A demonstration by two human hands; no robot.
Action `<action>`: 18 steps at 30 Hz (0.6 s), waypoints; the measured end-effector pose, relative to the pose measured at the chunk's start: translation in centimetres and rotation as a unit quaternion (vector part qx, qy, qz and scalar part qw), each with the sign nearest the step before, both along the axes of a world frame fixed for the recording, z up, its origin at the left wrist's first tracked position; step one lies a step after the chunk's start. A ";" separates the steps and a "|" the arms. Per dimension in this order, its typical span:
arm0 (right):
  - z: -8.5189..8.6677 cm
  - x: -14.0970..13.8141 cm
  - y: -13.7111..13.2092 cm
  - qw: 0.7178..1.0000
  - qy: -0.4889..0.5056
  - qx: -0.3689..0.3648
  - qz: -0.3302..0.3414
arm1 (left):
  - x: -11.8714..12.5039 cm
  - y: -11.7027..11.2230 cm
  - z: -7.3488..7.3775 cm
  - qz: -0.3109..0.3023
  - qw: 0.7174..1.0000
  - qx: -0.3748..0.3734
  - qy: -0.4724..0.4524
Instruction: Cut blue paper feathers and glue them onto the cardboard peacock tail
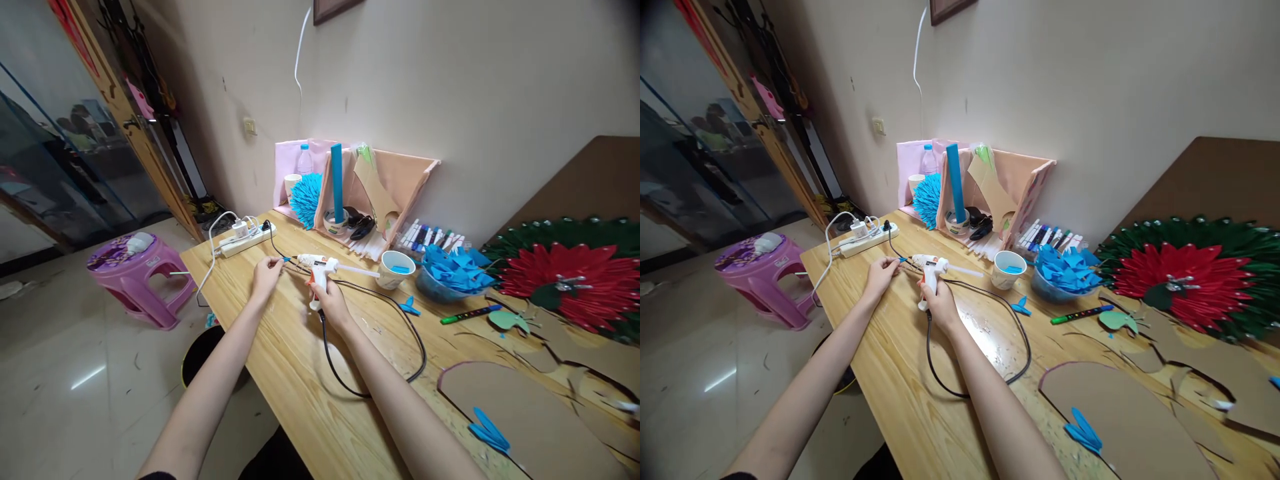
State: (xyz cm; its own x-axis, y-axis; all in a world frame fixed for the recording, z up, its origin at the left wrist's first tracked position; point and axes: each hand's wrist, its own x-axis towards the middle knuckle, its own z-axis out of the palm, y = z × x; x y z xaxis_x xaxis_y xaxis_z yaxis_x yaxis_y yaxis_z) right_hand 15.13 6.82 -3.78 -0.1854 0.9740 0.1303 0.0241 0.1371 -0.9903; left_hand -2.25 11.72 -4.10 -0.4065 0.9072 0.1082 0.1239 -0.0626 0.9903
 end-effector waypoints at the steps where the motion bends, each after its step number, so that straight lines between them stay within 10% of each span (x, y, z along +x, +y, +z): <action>1: 0.0 0.0 0.0 1.000 0.004 -0.002 0.002 | 0.0 0.0 0.0 -0.001 1.000 -0.001 -0.001; 18: -0.1 0.0 -0.2 1.000 0.007 -0.011 0.022 | 0.4 -0.4 0.2 -0.018 1.000 -0.008 -0.018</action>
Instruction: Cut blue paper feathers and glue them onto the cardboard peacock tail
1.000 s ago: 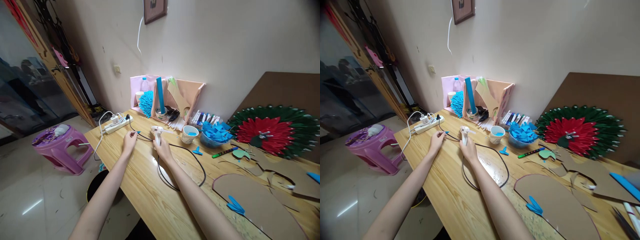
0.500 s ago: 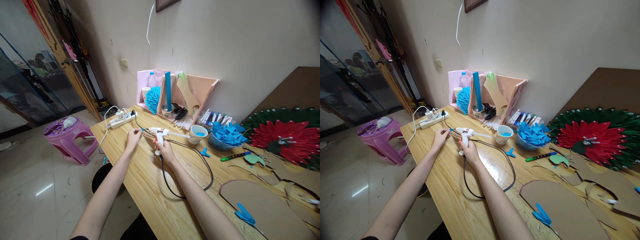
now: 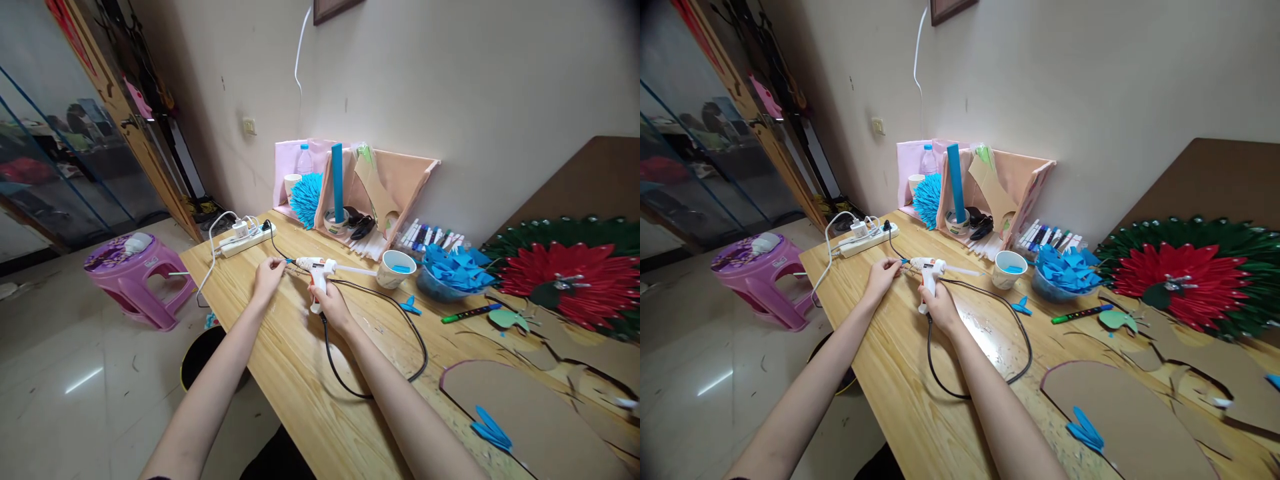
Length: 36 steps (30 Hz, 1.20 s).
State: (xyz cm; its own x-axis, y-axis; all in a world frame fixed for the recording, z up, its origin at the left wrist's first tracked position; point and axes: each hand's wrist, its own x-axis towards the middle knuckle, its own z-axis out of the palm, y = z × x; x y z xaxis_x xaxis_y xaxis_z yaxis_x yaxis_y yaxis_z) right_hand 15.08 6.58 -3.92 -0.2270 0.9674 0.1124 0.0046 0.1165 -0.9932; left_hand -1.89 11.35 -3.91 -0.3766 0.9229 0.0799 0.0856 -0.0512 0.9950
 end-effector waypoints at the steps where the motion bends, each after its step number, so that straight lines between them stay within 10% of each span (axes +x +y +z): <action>1: 0.0 0.0 0.0 1.000 -0.001 0.001 0.001 | 0.0 0.0 0.0 -0.001 1.000 -0.001 -0.002; 36: -0.3 -0.1 0.4 0.998 -0.037 0.047 0.003 | 0.3 -0.3 1.0 0.001 1.000 -0.025 0.004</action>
